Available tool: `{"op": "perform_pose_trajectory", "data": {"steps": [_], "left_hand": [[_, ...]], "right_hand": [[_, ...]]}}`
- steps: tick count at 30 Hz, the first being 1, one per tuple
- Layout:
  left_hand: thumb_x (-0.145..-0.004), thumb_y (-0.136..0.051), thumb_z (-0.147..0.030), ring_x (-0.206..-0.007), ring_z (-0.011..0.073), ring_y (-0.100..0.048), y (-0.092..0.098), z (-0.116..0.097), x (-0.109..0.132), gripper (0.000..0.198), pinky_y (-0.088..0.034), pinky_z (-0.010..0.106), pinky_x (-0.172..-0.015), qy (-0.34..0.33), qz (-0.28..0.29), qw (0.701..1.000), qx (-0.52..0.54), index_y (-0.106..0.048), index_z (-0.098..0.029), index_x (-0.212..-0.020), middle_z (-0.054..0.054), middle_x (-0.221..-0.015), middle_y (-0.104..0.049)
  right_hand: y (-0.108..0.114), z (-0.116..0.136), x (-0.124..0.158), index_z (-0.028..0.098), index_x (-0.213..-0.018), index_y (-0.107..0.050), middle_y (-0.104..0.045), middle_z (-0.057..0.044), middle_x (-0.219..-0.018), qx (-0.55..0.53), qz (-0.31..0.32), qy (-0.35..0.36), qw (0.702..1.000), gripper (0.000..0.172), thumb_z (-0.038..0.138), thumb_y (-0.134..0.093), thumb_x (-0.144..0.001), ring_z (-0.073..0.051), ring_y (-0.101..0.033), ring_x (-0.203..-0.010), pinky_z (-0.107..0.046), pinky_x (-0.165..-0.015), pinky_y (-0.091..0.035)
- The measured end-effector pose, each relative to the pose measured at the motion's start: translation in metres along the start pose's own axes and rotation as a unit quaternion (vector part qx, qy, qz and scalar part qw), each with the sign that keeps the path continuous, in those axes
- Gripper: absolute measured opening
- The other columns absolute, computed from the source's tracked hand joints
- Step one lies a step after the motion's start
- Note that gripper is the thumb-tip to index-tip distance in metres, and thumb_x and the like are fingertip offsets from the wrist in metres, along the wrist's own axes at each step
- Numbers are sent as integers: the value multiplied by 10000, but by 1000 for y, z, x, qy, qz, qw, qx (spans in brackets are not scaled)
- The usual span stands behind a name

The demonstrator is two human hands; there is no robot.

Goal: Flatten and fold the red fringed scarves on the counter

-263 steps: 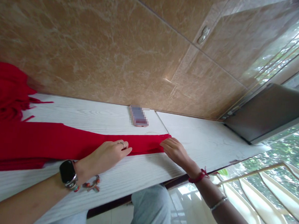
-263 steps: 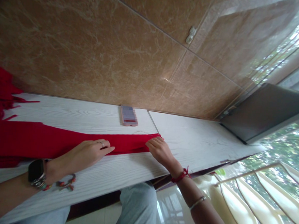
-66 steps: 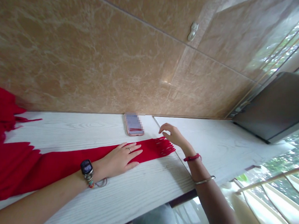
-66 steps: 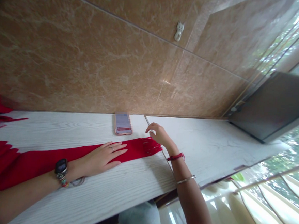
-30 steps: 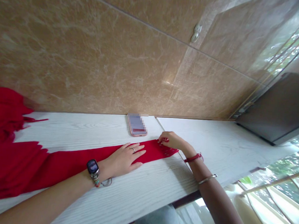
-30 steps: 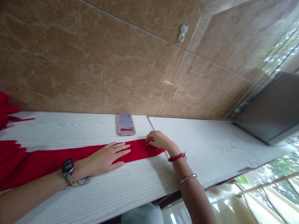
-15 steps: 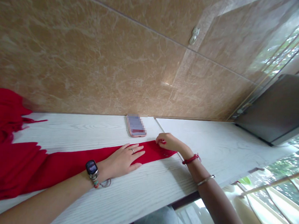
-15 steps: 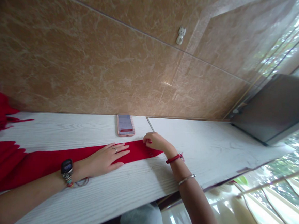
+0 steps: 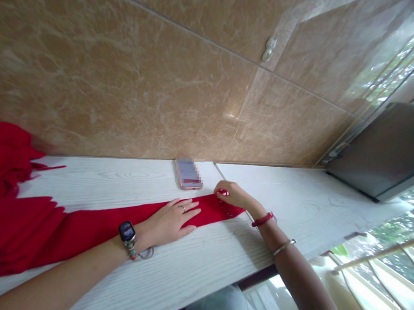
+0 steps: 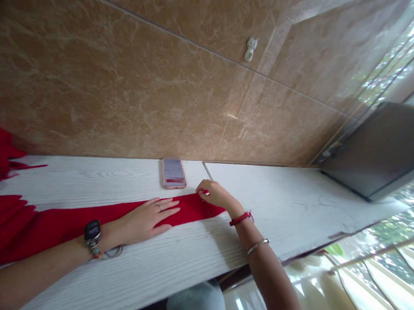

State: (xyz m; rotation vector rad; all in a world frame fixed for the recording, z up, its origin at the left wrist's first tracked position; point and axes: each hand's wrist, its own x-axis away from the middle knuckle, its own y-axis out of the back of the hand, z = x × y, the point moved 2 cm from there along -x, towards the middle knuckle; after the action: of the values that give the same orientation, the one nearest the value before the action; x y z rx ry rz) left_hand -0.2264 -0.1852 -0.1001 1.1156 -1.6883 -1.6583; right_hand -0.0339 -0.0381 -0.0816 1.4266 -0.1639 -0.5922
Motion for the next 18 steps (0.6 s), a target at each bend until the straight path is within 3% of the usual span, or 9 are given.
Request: {"op": "perform_pose_trajectory", "data": {"steps": [3, 8, 12, 15, 18], "left_hand": [[-885, -400, -382, -1271, 175, -317, 0, 0, 0, 433, -230, 342, -1027, -4, -1, 1000, 0, -415, -223, -1289, 35, -1378, -385], [-890, -390, -385, -1266, 175, -323, 1, 0, 1, 431, -231, 342, -1024, -9, -5, 1000, -1, -416, -217, -1286, 37, -1374, -392], [-886, -400, -389, -1268, 183, -321, -1, 1, 1, 429, -222, 343, -1029, -7, -12, 1000, 2, -424, -224, -1281, 33, -1368, -400], [-884, -403, -392, -1264, 184, -329, -2, 1, 1, 428, -219, 342, -1031, -4, -16, 1000, 6, -423, -234, -1281, 31, -1368, -401], [-888, -391, -392, -1261, 174, -334, -2, 1, 1, 425, -215, 333, -1033, -5, -16, 1000, 6, -420, -237, -1283, 31, -1366, -404]], "right_hand": [[-5, -10, 3, 171, -780, -626, -623, -30, -781, 47, 31, -49, 997, 155, 96, -506, -716, -126, -557, -729, -220, -699, -422], [7, -31, 15, 148, -738, -629, -595, -81, -770, 91, -11, -123, 988, 187, 50, -480, -683, -182, -554, -765, -292, -715, -419], [12, -11, 9, 167, -929, -602, -559, -89, -978, 24, -83, -53, 995, 232, 105, -508, -726, -171, -535, -887, -292, -778, -422], [4, 7, 0, 168, -889, -600, -589, -56, -913, -28, -30, 1, 999, 187, 111, -491, -749, -133, -549, -807, -244, -734, -429], [-5, 5, -2, 164, -814, -618, -623, -26, -785, -3, 40, -33, 999, 173, 92, -483, -734, -113, -547, -700, -210, -672, -418]]}}
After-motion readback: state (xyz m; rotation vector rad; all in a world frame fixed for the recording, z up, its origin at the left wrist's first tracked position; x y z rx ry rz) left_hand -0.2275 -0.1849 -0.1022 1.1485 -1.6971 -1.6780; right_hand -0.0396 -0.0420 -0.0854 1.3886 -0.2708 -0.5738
